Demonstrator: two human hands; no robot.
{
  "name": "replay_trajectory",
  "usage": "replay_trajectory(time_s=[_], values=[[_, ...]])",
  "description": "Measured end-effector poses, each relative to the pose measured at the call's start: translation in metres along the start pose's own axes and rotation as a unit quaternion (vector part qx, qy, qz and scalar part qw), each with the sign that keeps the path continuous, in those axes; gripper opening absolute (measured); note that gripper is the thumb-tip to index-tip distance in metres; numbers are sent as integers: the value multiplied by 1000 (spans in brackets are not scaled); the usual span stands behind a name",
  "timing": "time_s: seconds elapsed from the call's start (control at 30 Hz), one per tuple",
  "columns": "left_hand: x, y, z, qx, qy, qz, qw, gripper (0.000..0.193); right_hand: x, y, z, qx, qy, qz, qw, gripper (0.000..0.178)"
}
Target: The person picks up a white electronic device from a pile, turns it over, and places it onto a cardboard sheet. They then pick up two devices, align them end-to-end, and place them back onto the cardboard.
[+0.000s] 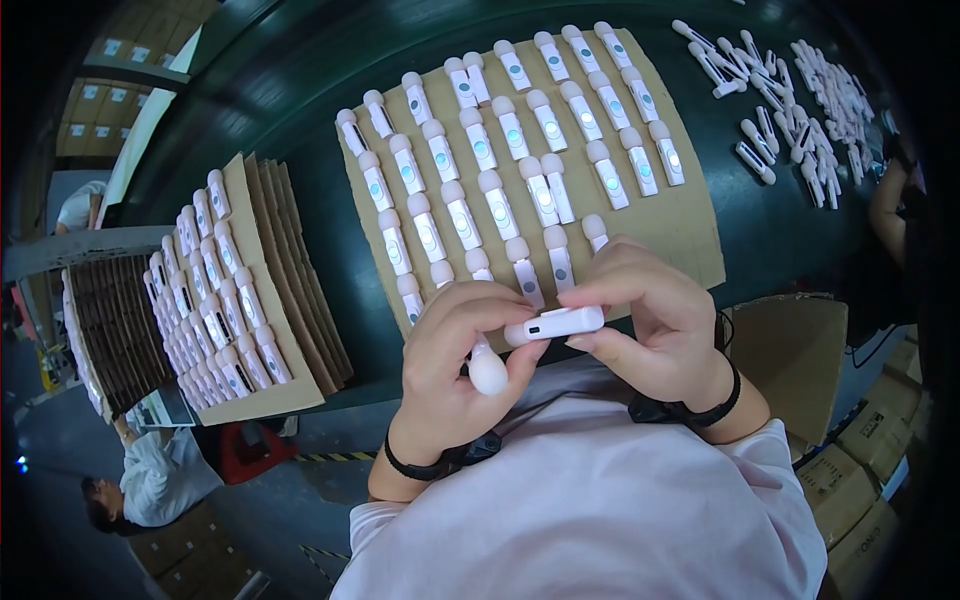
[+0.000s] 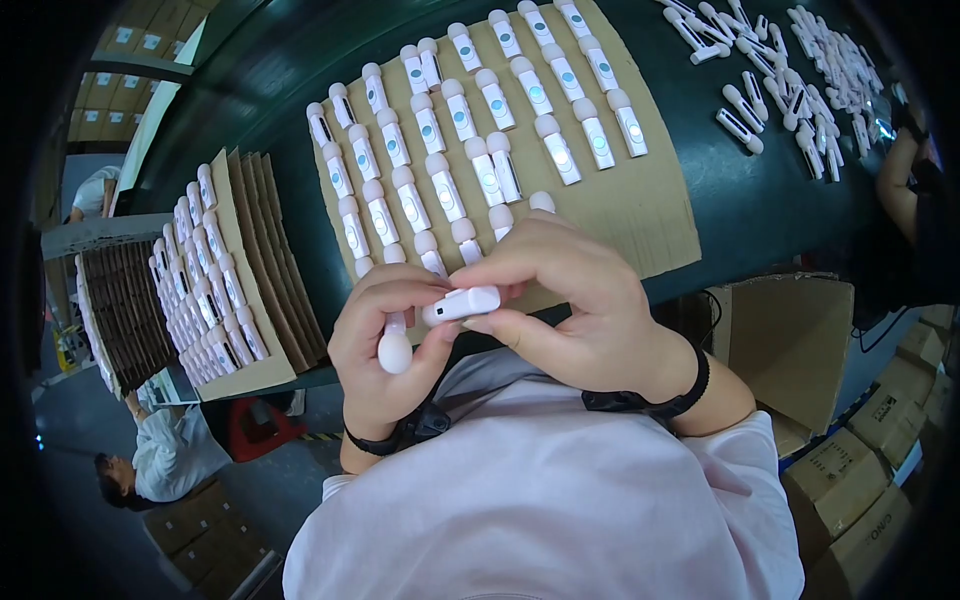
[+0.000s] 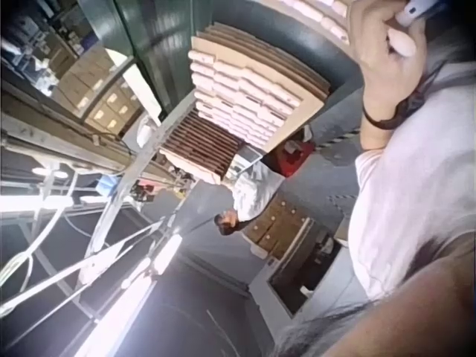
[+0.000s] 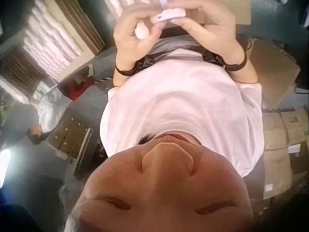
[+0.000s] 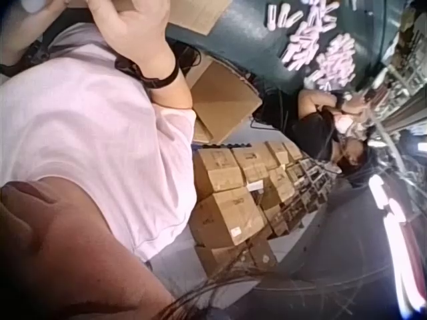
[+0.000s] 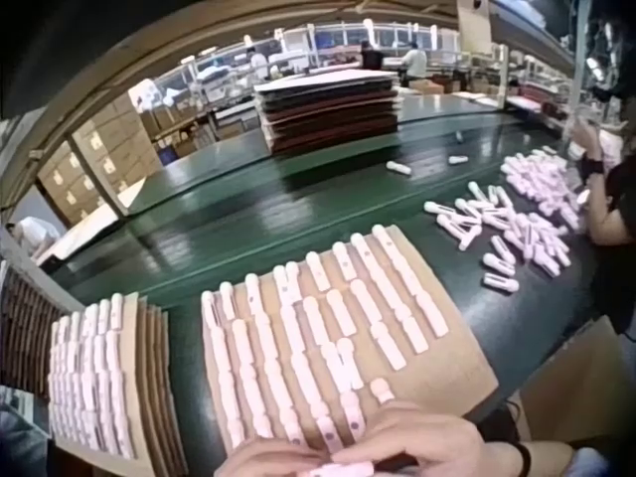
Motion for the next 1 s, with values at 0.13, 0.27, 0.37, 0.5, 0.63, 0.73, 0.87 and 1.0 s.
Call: replay_trajectory(time_s=[0.13, 0.27, 0.37, 0.5, 0.63, 0.73, 0.87, 1.0], values=[[5, -6, 2, 26, 13, 14, 999, 31, 14, 1, 11, 63, 126, -98, 985, 27], [13, -4, 3, 60, 37, 9, 997, 35, 12, 7, 2, 89, 139, -116, 979, 27], [18, -4, -1, 91, 74, -32, 993, 37, 4, 32, -10, 51, 65, -158, 984, 28], [24, -2, -9, 59, 102, -212, 970, 34, -1, 57, -23, 42, 93, -294, 950, 27], [21, 0, -7, 69, 144, -227, 961, 32, -12, 66, -36, 77, 120, -356, 924, 26], [18, -1, -4, 36, 138, -185, 972, 29, -17, 63, -51, 149, 130, -387, 900, 27], [10, 7, 1, 49, -6, -17, 999, 21, -19, 58, -55, 194, 130, -406, 884, 29], [17, 9, -2, 27, 57, -79, 995, 20, -27, 57, -47, 191, 127, -422, 877, 29]])
Point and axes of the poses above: each hand's wrist, its own z-axis towards the middle knuckle, its own y-axis out of the back of the hand, x = y × z, the point moved 6 cm from there along z, towards the middle knuckle, and after that the axes turned 14 degrees about y, right-handed, at the moved point
